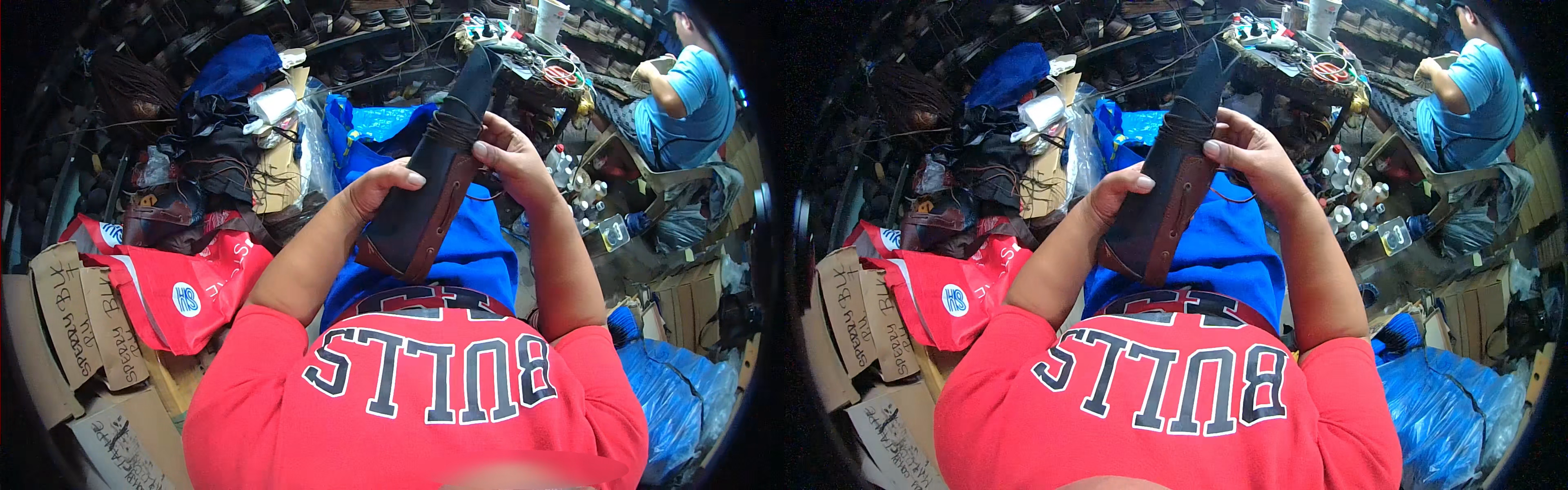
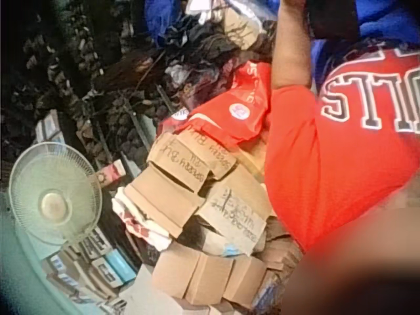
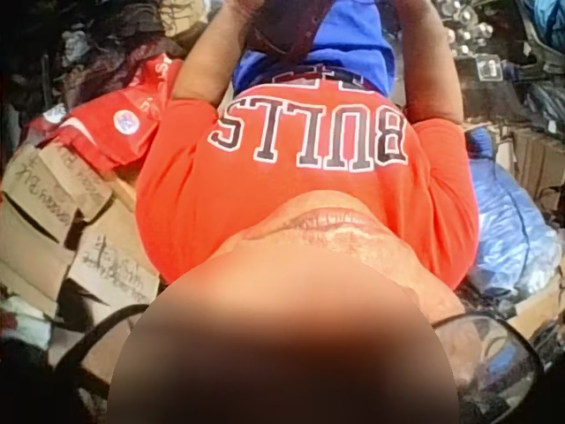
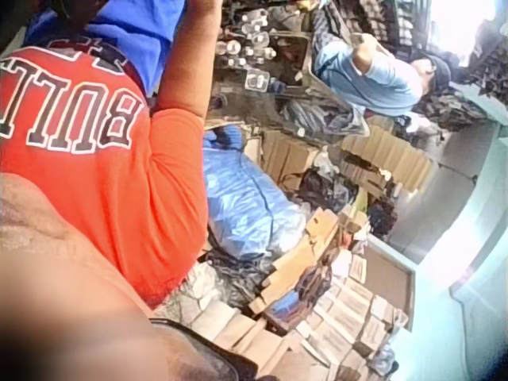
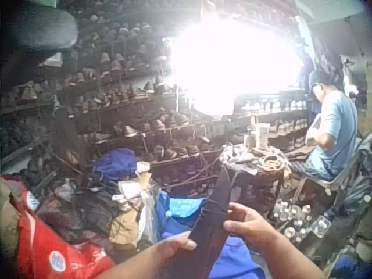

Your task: Stitching a leather shoe upper by hand using a needle and thread.

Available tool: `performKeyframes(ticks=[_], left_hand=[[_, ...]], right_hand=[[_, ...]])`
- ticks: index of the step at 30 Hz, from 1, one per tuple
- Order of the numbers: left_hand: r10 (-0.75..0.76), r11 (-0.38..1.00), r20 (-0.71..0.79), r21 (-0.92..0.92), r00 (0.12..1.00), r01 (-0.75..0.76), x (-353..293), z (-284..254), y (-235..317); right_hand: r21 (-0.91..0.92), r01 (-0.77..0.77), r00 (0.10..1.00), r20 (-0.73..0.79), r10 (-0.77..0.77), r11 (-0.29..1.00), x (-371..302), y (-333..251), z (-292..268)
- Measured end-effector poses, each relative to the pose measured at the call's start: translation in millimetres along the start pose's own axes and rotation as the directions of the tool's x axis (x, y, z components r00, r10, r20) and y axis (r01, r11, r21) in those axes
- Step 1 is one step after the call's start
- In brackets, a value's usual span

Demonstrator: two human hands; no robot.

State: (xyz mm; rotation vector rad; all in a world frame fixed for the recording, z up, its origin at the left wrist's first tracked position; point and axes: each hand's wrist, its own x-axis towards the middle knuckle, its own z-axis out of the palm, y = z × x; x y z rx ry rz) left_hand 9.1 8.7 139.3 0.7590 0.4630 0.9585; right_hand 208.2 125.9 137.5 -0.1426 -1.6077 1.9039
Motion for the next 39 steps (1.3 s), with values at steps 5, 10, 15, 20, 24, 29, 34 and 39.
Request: performKeyframes(ticks=[5,10,15,20,24,29,34,39], left_hand=[[0.445,0.299,-0.275,0.943,0.853,0.148,-1,4,14],[0.512,-0.421,-0.123,0.827,0.850,0.373,-1,-8,21],[0.476,-0.448,-0.119,0.820,0.871,0.357,8,-21,6],[0.432,-0.550,-0.100,0.759,0.896,0.349,7,-36,-4],[0.280,-0.553,-0.214,0.761,0.936,0.339,3,-42,-21],[0.255,-0.421,-0.446,0.748,0.858,0.514,-16,-54,-21],[0.243,-0.141,-0.497,0.832,0.833,0.537,-25,-73,-11],[0.238,-0.146,-0.527,0.811,0.816,0.566,-21,-76,-10]], right_hand=[[-0.383,0.014,0.744,-0.614,-0.266,0.923,-9,1,0],[-0.985,0.145,0.775,0.052,-0.629,0.097,-6,-11,2],[-0.969,0.246,0.943,0.237,-0.235,0.011,20,17,17],[-0.958,0.186,0.976,0.155,-0.151,0.216,19,57,4],[-0.929,0.020,1.000,0.016,-0.013,0.370,6,94,3],[-0.843,-0.148,0.988,-0.153,0.034,0.518,-4,109,5],[-0.829,-0.044,0.999,-0.023,0.045,0.558,-2,101,2],[-0.917,0.088,0.996,0.093,-0.008,0.388,-1,108,5]])
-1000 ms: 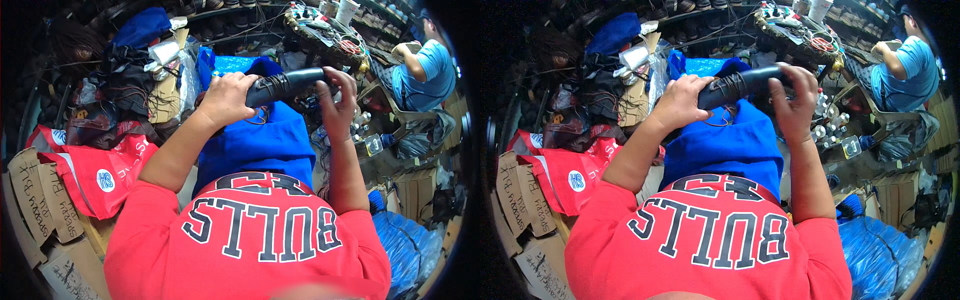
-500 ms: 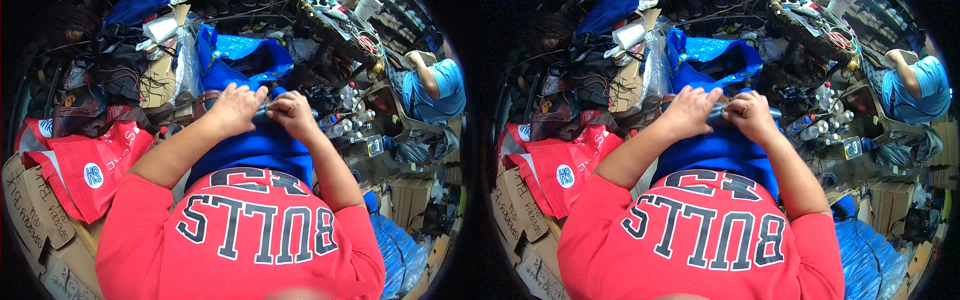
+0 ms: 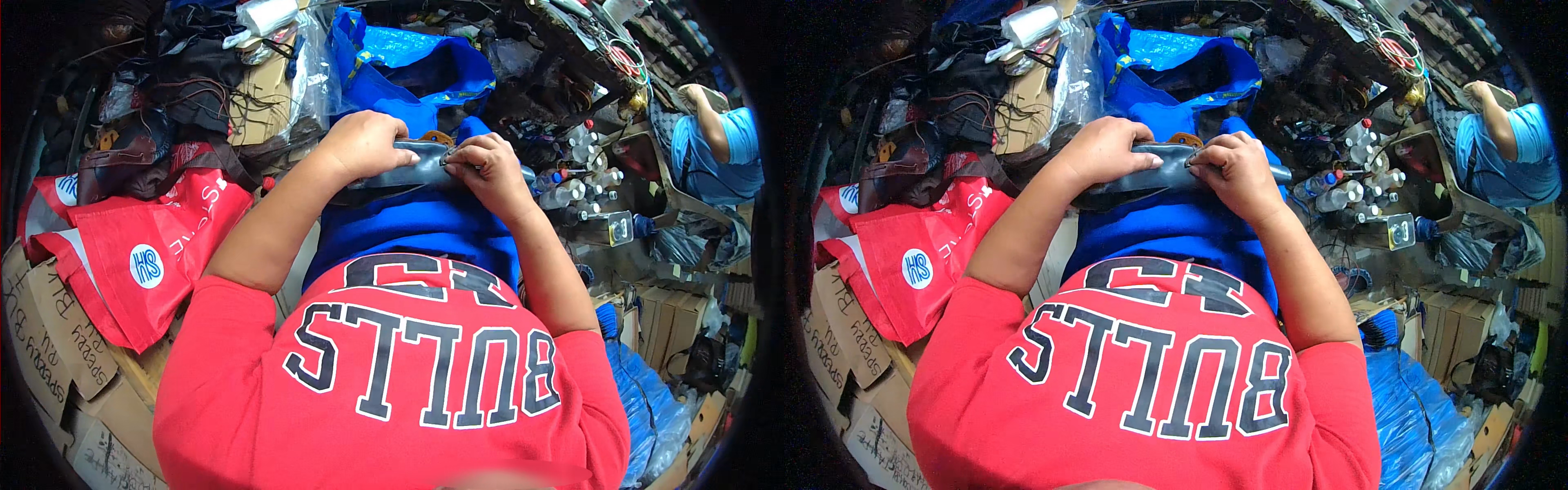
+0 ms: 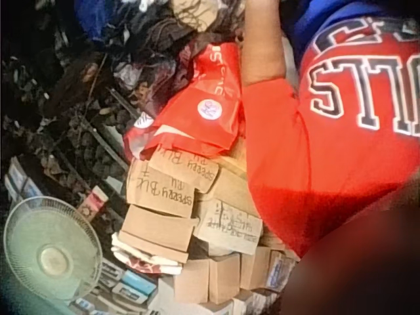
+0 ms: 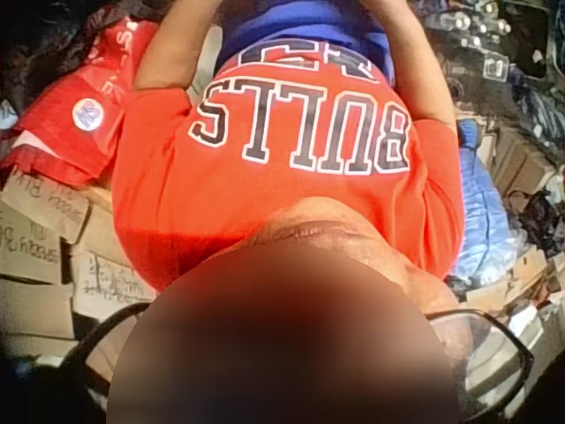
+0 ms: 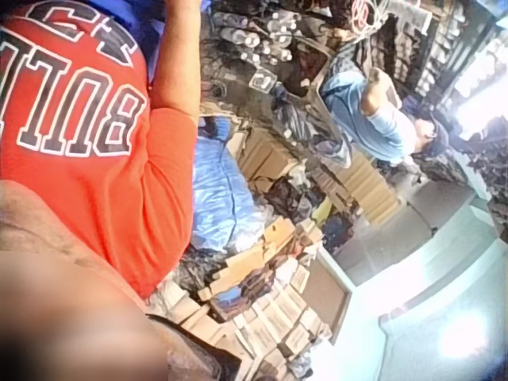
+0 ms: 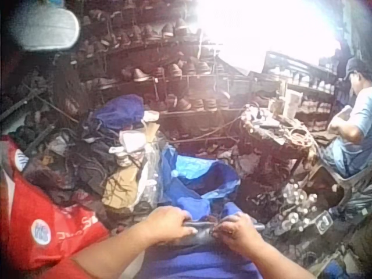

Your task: Stitching a leather shoe upper by hand using a needle and thread.

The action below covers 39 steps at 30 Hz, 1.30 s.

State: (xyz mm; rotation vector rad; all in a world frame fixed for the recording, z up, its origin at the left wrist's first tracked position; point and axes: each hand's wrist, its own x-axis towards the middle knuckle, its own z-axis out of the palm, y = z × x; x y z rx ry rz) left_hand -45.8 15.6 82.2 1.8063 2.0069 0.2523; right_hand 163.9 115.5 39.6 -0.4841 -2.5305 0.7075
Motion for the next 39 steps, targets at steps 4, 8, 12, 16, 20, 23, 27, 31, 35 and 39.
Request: performKeyframes(ticks=[4,8,12,16,20,23,27,31,35,39], left_hand=[[0.021,0.999,-0.040,0.036,0.999,-0.020,-3,-3,9],[0.155,0.964,-0.101,0.231,0.983,-0.128,-6,-4,29],[0.277,0.893,-0.179,0.410,0.944,-0.185,-8,-16,39],[0.447,0.883,-0.501,0.379,0.741,-0.277,-13,-44,19],[0.373,0.921,-0.671,0.354,0.641,-0.166,-17,-72,-18],[0.378,0.860,-0.663,0.510,0.646,0.020,-18,-87,-46],[0.398,0.874,-0.658,0.484,0.640,-0.045,-10,-90,-68],[0.410,0.837,-0.634,0.547,0.656,0.005,11,-85,-77],[0.402,0.799,-0.611,0.598,0.682,0.065,32,-80,-77],[0.207,0.883,-0.621,0.451,0.756,0.129,47,-71,-60]], right_hand=[[-0.226,-0.051,0.994,-0.102,0.028,0.973,4,-11,13],[-0.166,-0.183,0.961,-0.240,0.141,0.969,26,-23,17],[0.266,-0.314,0.864,-0.317,0.390,0.911,49,-1,-22],[0.723,-0.235,0.710,-0.328,0.623,0.649,22,58,-105],[0.625,-0.404,0.524,-0.440,0.730,0.667,-56,124,-188],[0.371,-0.493,0.441,-0.674,0.593,0.787,-138,171,-255],[-0.073,-0.711,0.473,-0.786,0.399,0.699,-265,222,-369],[-0.048,-0.945,0.189,-0.887,0.421,0.324,-402,206,-467],[-0.010,-0.968,-0.095,-0.912,0.399,-0.252,-510,130,-505],[0.086,-0.862,-0.289,-0.893,0.346,-0.500,-552,84,-490]])
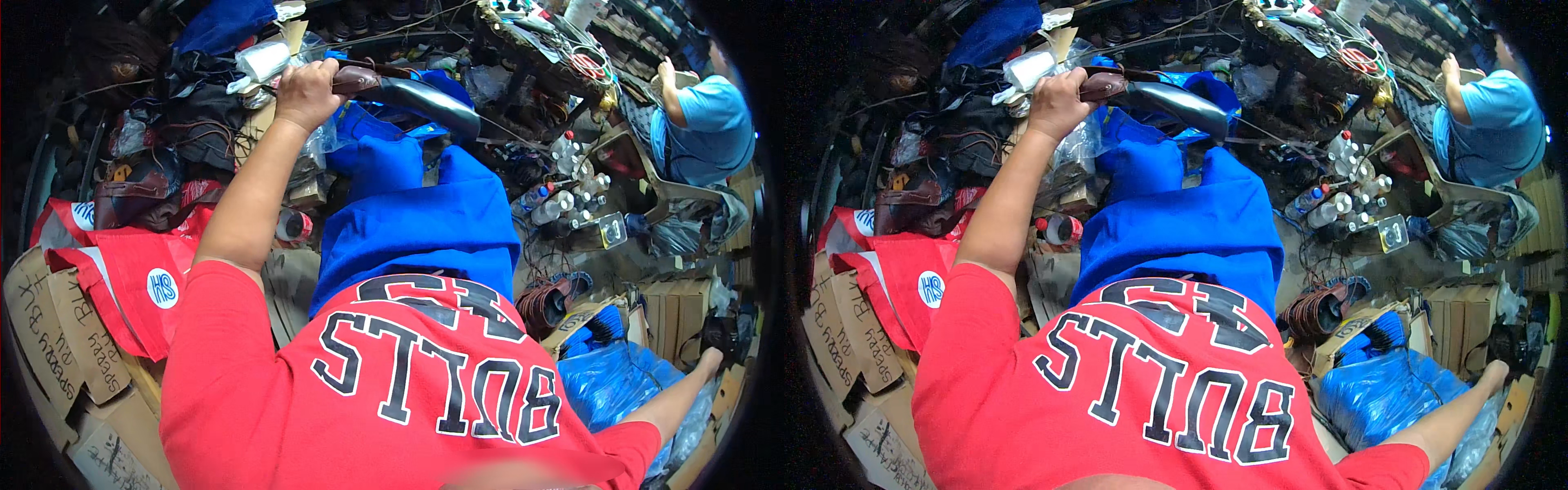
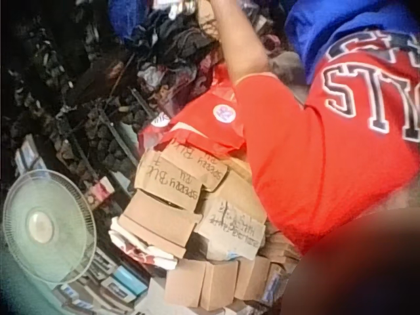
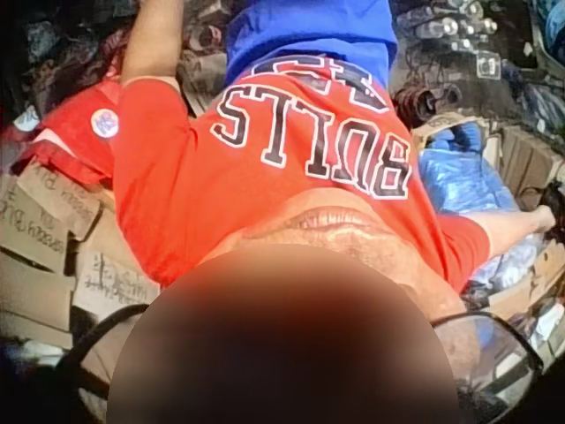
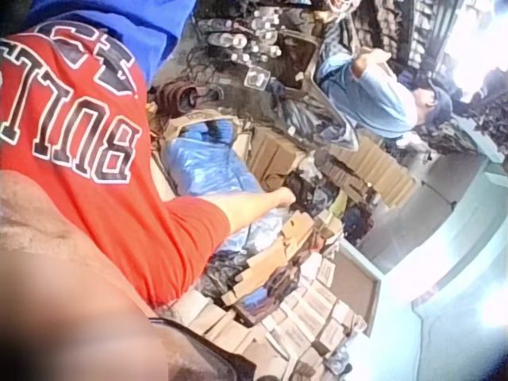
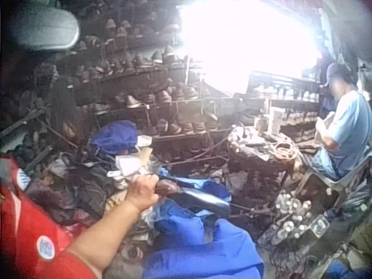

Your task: Stitching a leather shoe upper by hand using a needle and thread.

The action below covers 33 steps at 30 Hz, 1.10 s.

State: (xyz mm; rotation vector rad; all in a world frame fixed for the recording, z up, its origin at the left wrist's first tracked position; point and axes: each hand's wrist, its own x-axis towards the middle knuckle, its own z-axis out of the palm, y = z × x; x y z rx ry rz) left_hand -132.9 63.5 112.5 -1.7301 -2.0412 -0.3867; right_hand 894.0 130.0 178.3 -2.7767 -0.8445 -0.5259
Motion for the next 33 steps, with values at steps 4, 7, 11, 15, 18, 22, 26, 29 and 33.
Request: performKeyframes(ticks=[4,7,11,15,18,22,26,29,33], left_hand=[[-0.026,0.950,-0.058,-0.311,0.998,0.006,6,0,36],[-0.130,0.738,0.144,-0.647,0.981,0.193,13,-8,56],[-0.037,0.397,0.242,-0.887,0.970,0.237,15,-26,79],[0.053,0.342,0.175,-0.928,0.983,0.147,3,-46,108],[-0.045,0.479,0.015,-0.877,0.999,0.035,-6,-58,119],[-0.143,0.741,-0.334,-0.660,0.932,-0.122,-9,-59,113],[-0.157,0.788,-0.328,-0.610,0.932,-0.082,-25,-42,110],[0.037,0.765,-0.259,-0.615,0.965,-0.194,-62,-26,139],[0.452,0.708,0.248,-0.684,0.857,-0.175,-113,-11,192]], right_hand=[[-0.001,0.200,0.713,0.686,-0.145,0.980,-75,-3,8],[-0.097,0.514,0.490,0.849,-0.198,0.852,-159,-54,6],[0.468,0.805,0.218,0.338,-0.915,0.365,-297,-181,-18],[0.987,0.095,0.113,0.118,-0.987,0.129,-450,-311,-59],[0.904,-0.425,-0.066,0.030,-0.997,0.055,-529,-362,-84],[0.867,-0.469,-0.216,0.073,-0.974,0.168,-514,-368,-89],[0.821,-0.555,0.006,0.166,-0.986,0.135,-429,-318,-61],[0.850,0.171,0.248,0.453,-0.857,0.499,-388,-289,-45],[0.937,-0.027,0.193,0.346,-0.918,0.348,-446,-292,-31]])
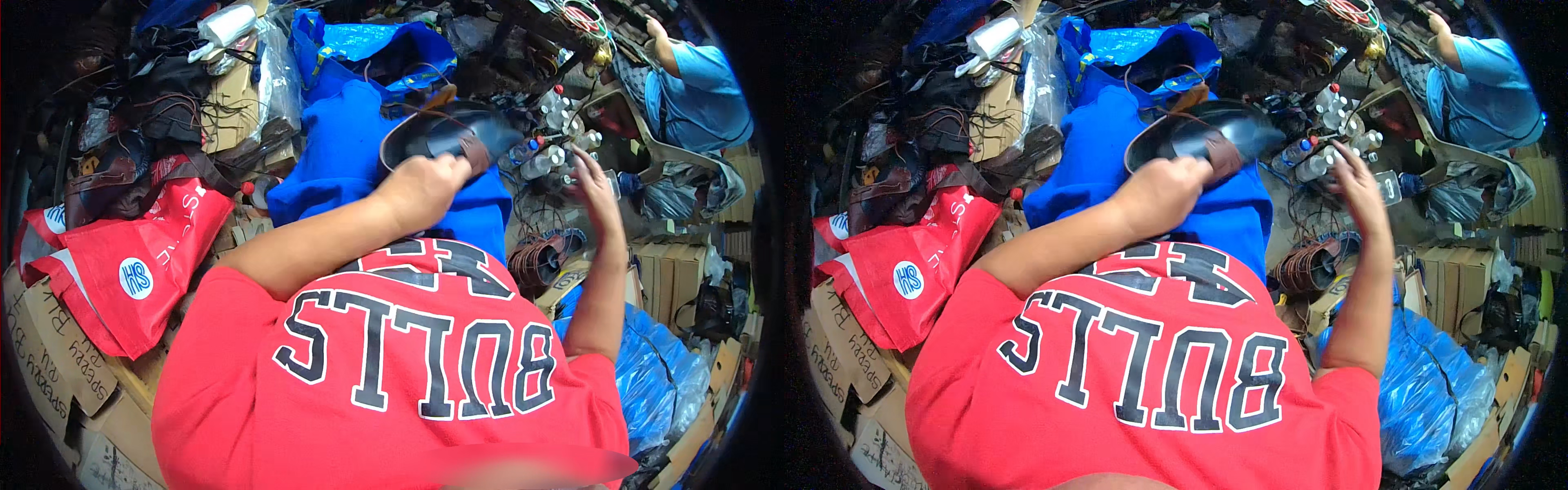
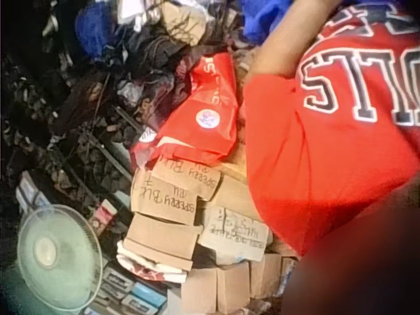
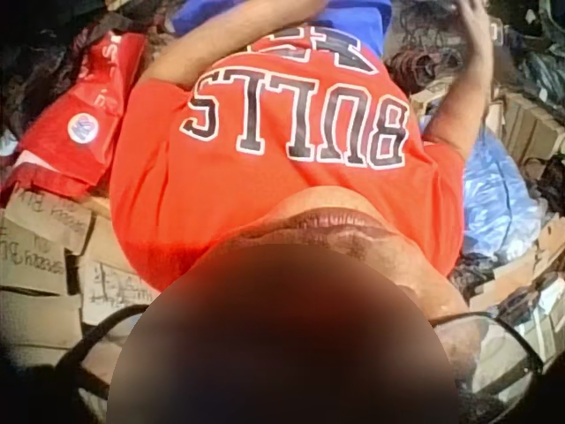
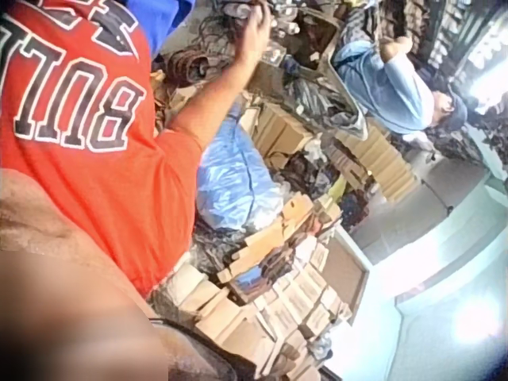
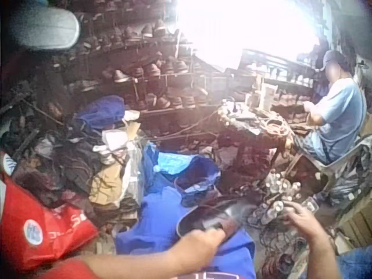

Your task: Stitching a leather shoe upper by hand using a needle and thread.

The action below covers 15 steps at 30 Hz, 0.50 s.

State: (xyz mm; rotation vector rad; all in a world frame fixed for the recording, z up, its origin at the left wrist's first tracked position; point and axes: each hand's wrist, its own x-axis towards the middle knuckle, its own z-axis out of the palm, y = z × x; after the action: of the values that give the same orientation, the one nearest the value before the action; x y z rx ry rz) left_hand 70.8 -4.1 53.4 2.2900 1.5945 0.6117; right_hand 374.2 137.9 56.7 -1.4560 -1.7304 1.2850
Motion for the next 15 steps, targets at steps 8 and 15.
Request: performKeyframes(ticks=[8,15], left_hand=[[0.089,0.995,-0.265,-0.025,0.960,-0.099,-36,-26,-31],[-0.568,0.819,-0.171,-0.015,0.805,0.574,-115,-42,-79]], right_hand=[[-0.349,-0.162,0.981,0.042,0.188,0.923,59,-20,109],[0.305,0.093,0.977,0.157,-0.147,0.948,48,-5,106]])
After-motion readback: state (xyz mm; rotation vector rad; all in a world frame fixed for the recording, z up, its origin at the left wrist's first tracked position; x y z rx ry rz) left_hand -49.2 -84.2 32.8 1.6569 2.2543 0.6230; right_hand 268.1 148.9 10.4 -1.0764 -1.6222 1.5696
